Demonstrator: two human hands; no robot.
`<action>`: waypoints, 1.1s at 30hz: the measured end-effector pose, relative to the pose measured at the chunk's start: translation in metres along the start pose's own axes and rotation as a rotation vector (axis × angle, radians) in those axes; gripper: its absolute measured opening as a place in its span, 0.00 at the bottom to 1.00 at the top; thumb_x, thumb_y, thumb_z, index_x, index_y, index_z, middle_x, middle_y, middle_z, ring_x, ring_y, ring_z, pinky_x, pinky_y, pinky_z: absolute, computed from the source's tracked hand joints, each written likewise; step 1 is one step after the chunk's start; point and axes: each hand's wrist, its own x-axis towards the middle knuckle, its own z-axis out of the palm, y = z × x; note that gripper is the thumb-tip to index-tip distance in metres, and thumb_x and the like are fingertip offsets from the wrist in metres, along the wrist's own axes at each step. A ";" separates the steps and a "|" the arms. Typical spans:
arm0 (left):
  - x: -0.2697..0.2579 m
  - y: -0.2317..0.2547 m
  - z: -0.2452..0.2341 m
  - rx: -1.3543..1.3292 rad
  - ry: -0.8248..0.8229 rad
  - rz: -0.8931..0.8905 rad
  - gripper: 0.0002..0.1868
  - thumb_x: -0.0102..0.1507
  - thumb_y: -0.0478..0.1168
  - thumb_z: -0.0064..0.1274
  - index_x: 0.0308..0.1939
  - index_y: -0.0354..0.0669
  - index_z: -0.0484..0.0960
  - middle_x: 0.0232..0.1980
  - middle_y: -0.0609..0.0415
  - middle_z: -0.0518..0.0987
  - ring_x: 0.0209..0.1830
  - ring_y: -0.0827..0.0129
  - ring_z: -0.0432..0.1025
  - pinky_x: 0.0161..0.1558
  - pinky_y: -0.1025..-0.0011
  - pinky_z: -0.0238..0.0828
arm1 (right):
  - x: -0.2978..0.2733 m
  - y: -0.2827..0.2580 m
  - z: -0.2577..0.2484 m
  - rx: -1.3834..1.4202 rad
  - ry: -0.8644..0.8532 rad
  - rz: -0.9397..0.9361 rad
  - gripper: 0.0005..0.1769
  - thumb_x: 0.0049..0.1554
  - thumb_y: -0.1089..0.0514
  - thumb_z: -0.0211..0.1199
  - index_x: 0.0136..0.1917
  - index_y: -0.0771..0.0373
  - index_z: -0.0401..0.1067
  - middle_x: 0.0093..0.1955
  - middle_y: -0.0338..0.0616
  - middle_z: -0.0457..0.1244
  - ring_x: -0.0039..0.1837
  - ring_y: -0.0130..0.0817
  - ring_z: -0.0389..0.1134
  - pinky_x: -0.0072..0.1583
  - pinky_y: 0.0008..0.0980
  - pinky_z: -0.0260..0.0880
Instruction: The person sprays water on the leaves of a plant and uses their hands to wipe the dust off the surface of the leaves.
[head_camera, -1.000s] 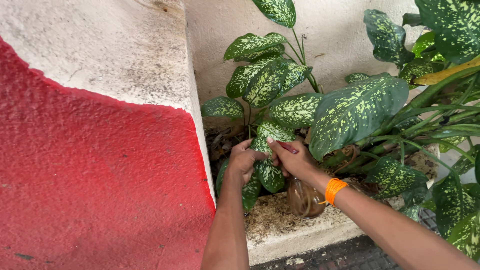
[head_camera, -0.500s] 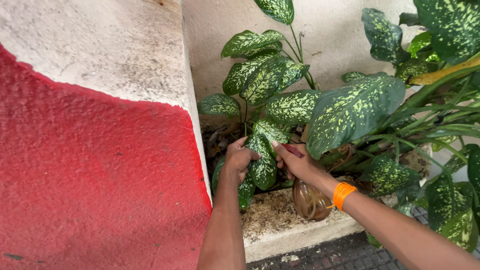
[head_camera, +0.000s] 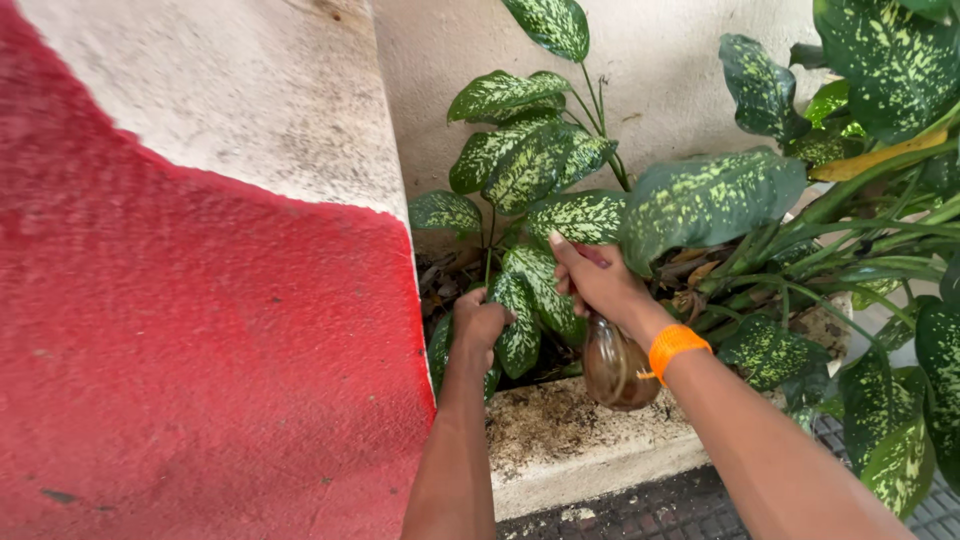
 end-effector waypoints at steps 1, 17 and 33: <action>-0.001 -0.002 0.000 -0.008 -0.007 0.012 0.33 0.54 0.22 0.54 0.65 0.31 0.72 0.50 0.42 0.84 0.44 0.60 0.79 0.46 0.64 0.75 | -0.005 0.000 0.001 -0.015 -0.005 0.000 0.33 0.60 0.31 0.55 0.35 0.64 0.70 0.30 0.37 0.63 0.26 0.25 0.59 0.32 0.27 0.60; -0.011 -0.011 -0.005 -0.034 -0.068 0.089 0.27 0.52 0.23 0.53 0.57 0.29 0.79 0.44 0.45 0.84 0.37 0.62 0.78 0.39 0.65 0.75 | -0.076 0.022 0.057 -0.028 0.171 0.259 0.36 0.58 0.28 0.55 0.35 0.63 0.73 0.30 0.39 0.64 0.29 0.28 0.61 0.36 0.31 0.61; -0.008 -0.013 -0.012 -0.222 -0.125 0.101 0.22 0.55 0.28 0.44 0.52 0.28 0.81 0.39 0.49 0.81 0.37 0.64 0.73 0.43 0.66 0.70 | -0.082 0.023 0.076 0.101 0.190 0.241 0.34 0.57 0.31 0.59 0.33 0.66 0.72 0.28 0.42 0.64 0.25 0.31 0.59 0.31 0.33 0.59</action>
